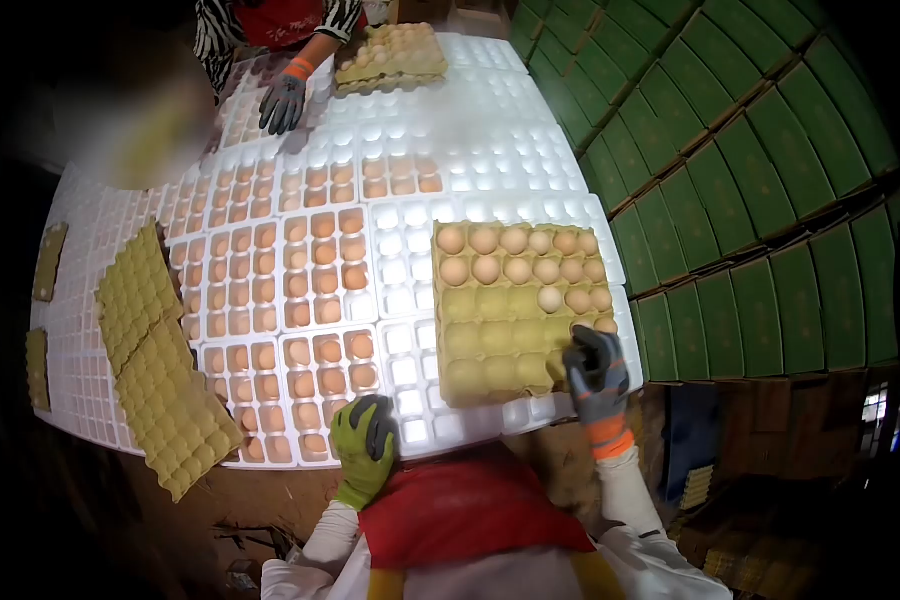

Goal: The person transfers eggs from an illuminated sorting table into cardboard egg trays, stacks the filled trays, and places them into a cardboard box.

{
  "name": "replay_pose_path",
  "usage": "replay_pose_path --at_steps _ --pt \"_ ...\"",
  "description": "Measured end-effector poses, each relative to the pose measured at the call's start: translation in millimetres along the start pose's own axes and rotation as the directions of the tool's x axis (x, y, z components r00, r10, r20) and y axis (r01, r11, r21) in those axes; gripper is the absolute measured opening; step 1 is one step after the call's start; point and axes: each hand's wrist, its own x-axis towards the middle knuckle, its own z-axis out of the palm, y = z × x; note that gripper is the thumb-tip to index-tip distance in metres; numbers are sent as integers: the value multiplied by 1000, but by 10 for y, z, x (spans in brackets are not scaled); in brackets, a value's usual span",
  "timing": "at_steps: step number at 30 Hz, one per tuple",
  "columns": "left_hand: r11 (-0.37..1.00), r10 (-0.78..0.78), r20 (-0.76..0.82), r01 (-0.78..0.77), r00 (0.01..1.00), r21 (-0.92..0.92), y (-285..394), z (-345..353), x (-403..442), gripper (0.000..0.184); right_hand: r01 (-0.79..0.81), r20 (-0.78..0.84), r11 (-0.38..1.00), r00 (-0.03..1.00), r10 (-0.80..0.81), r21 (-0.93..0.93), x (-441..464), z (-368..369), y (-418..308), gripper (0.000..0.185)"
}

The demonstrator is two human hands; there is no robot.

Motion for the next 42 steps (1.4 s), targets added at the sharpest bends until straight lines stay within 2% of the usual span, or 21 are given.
replay_pose_path --at_steps 4,6,9,11,13,16,17,19,21,23,25,26,27,29,30,31,33,36,37,39,42 --pt "969 183 -22 -184 983 -166 626 226 913 40 229 386 753 922 36 -617 458 -376 443 40" --pt "946 306 74 -294 949 -138 1160 444 1385 43 390 510 604 860 32 -695 568 -320 660 46" --pt "930 364 190 -365 912 -30 1574 1064 1734 39 321 461 866 879 -121 -384 680 -591 782 46" --pt "901 376 267 -417 887 116 1715 1345 1856 33 31 323 993 944 -68 118 673 -715 1049 48" --pt "910 320 302 -380 898 167 1779 1525 1905 30 -371 363 750 913 187 548 702 -837 1117 48" --pt "928 266 344 -336 900 162 1809 1566 1925 33 45 367 987 925 -99 152 1036 -734 1197 55" --pt "939 242 346 -309 907 153 1795 1521 1914 35 248 418 968 885 -206 -49 1159 -653 1137 55" --pt "968 19 225 38 974 -250 1813 1386 1828 36 477 661 728 749 -44 -492 1272 -374 1003 47" --pt "753 -141 206 240 968 -613 1557 1198 1716 40 621 738 602 671 -76 -502 1289 -148 1076 46" --pt "426 -386 310 466 869 -775 1451 883 1631 43 480 705 817 696 -133 -319 1389 -349 1071 41" --pt "456 -425 241 436 873 -776 1215 602 1658 40 250 680 968 708 -191 11 1491 -577 1162 37" --pt "465 -440 207 420 874 -779 1112 539 1689 40 -138 671 939 732 -117 314 1463 -592 1248 39" --pt "635 -386 187 407 904 -656 1037 528 1777 44 -491 689 682 724 -25 541 1426 -594 1290 41" --pt "998 -8 90 2 996 63 1048 517 2045 54 -652 740 443 671 -38 615 1509 -709 1111 45" --pt "946 33 161 -83 986 313 1089 542 2177 61 -591 674 426 736 -62 685 1522 -555 1145 45" --pt "847 133 191 -212 972 487 970 629 2276 62 -356 605 739 791 -87 571 1551 -382 1192 44" --pt "858 85 302 -224 950 462 824 604 2372 61 225 506 972 832 -227 66 1652 -124 1229 43" --pt "994 -59 203 39 977 101 817 442 2247 60 494 659 753 744 -108 -434 1667 61 746 44" --pt "948 -155 223 209 962 -239 662 409 2207 60 556 680 615 732 -44 -559 1678 150 656 45" --pt "449 -291 366 464 884 -764 267 408 2105 61 578 723 600 691 1 -553 1710 234 602 46" --pt "539 -305 273 401 913 -741 404 404 2357 63 541 682 693 725 -96 -477 1734 142 695 47"
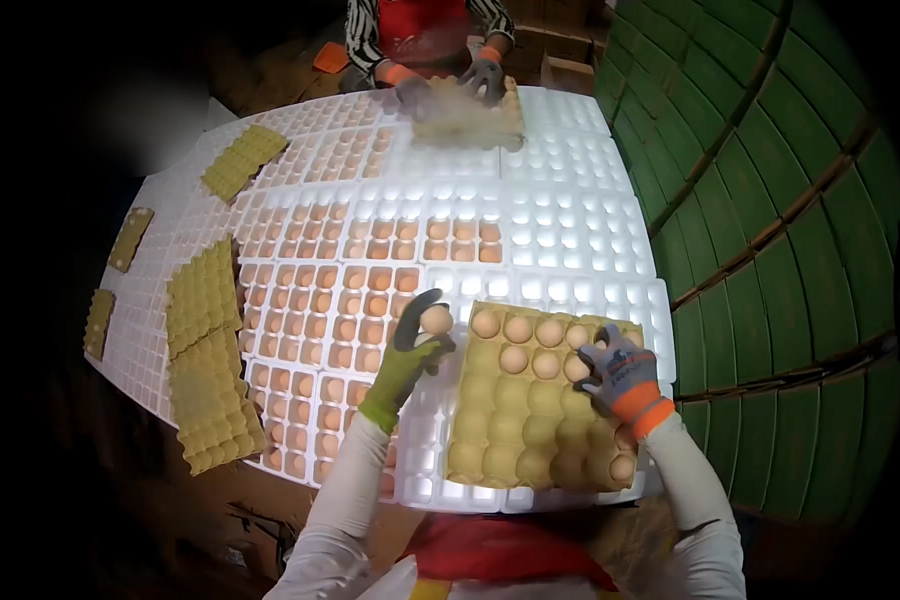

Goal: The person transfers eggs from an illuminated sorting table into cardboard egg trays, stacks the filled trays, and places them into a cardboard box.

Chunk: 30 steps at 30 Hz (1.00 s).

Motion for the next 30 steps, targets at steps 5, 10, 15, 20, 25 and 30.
replay_pose_path --at_steps 5,10,15,20,25,30 --pt "169 70 253 -261 965 950 317 369 395 57 -9 -43 862 998 36 507 -6 -310 113 44" --pt "453 93 226 -244 970 857 306 202 485 57 29 -91 706 995 50 707 742 -410 -37 42" --pt "478 406 -101 -116 908 871 -172 -466 905 52 164 -84 919 986 -143 358 2067 282 -403 47" --pt "207 347 -59 -15 936 978 -577 -551 1398 44 105 187 990 975 -121 92 2692 792 -713 41" --pt "494 329 -15 -159 944 855 -732 -536 1118 39 114 170 872 961 -219 477 2613 987 -340 37" --pt "502 353 -5 -185 936 845 -764 -495 1049 39 60 136 768 973 -188 638 2489 929 -391 30"
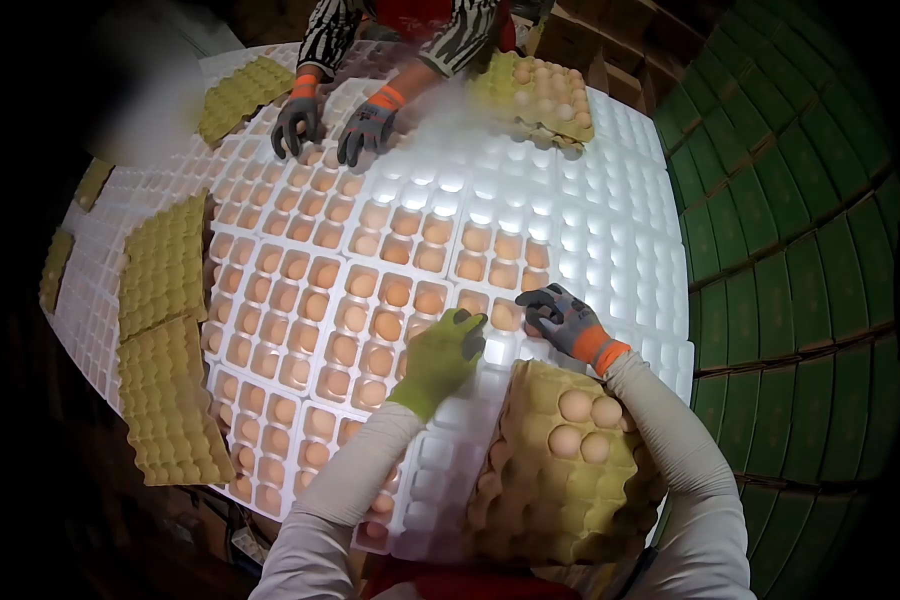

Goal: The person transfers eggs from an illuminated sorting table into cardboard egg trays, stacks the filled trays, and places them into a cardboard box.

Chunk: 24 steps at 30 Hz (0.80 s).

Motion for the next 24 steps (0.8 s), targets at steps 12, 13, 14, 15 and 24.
replay_pose_path --at_steps 12,13,14,15,24 --pt "955 296 -49 -297 954 -12 -4 626 19 65 33 -50 998 998 -31 54 -773 -592 -198 25" --pt "962 265 -54 -268 963 -45 -23 536 9 62 53 -37 976 998 -46 212 -990 -681 -267 25" --pt "874 94 -47 -105 994 -475 -14 466 -42 59 116 -25 980 993 -113 161 -1230 -781 -310 26" --pt "593 -63 36 66 997 -802 30 373 -87 56 182 -10 977 983 -182 113 -1431 -836 -341 29" --pt "857 449 367 -509 815 80 1554 -296 -510 42 101 -151 995 984 -96 25 -2029 -784 -244 40"
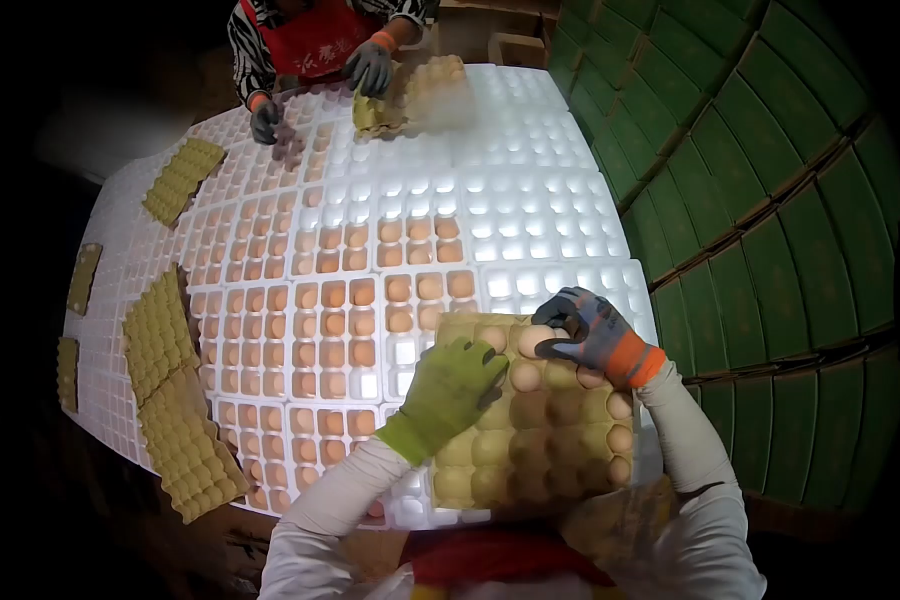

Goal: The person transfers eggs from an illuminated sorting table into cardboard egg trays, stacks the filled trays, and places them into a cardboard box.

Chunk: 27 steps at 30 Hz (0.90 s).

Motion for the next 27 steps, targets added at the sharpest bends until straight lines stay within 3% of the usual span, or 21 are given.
replay_pose_path --at_steps 2,3,5,6,7,9,10,11,12,13,15,16,17,18,19,21,22,23,24,25,27 --pt "998 -58 50 58 997 -7 49 6 23 47 -124 15 818 990 140 562 -220 -129 1 39" --pt "981 -121 13 122 993 -152 70 -22 -13 49 -160 35 700 981 189 696 -303 -164 -8 45" --pt "883 -249 -37 211 968 -419 46 -128 -74 55 -88 -1 802 994 110 592 -342 -53 39 48" --pt "671 -284 -70 146 956 -727 -143 7 -145 60 109 -64 984 993 -100 140 -301 4 -56 50" --pt "381 -412 26 198 911 -903 -255 102 -219 51 -16 68 991 997 25 -133 -238 94 -216 53" --pt "18 -474 174 207 863 -978 -202 -122 -138 45 57 184 759 979 85 -649 -173 429 -356 51" --pt "87 -458 189 255 869 -963 -192 -162 -59 44 57 167 783 984 60 -619 -196 444 -308 50" --pt "337 -433 110 274 895 -901 -246 -114 16 44 58 147 805 989 36 -590 -213 445 -261 49" --pt "738 -328 -48 223 944 -637 -192 -125 140 44 61 125 823 992 12 -564 -217 412 -224 48" --pt "965 -162 -142 127 976 -230 -112 -112 253 45 -4 82 958 996 29 -286 -263 303 -140 49" --pt "987 -150 32 148 988 56 -41 -51 395 45 -105 32 941 994 101 320 -474 -48 128 51" --pt "971 -162 117 137 980 197 -19 -29 421 46 -187 50 801 980 193 568 -591 -188 184 49" --pt "983 -143 90 130 986 129 -32 -28 409 47 -242 92 591 958 273 769 -690 -326 245 48" --pt "991 -124 65 120 990 66 -80 -41 373 48 -13 -95 570 983 159 822 -734 -336 455 46" --pt "995 -104 42 104 994 7 -135 -57 342 49 -5 -122 576 976 181 818 -774 -429 347 50" --pt "847 -250 -3 217 968 -484 -246 16 225 51 -157 -105 820 961 254 550 -655 -434 578 52" --pt "679 -326 14 244 945 -692 -266 21 165 52 -154 -134 974 975 177 167 -613 -453 536 49" --pt "282 -393 174 298 903 -912 -305 7 111 53 -123 -125 962 988 95 -245 -543 -429 467 47" --pt "115 -417 238 311 877 -944 -210 -47 130 55 -67 -81 786 996 22 -614 -481 -385 399 45" --pt "-50 -430 299 308 852 -950 -74 -139 186 57 -138 -59 762 990 131 -632 -414 -265 417 41" --pt "49 -379 284 325 881 -944 180 -212 396 58 -261 -26 677 941 337 -688 -235 62 613 32"
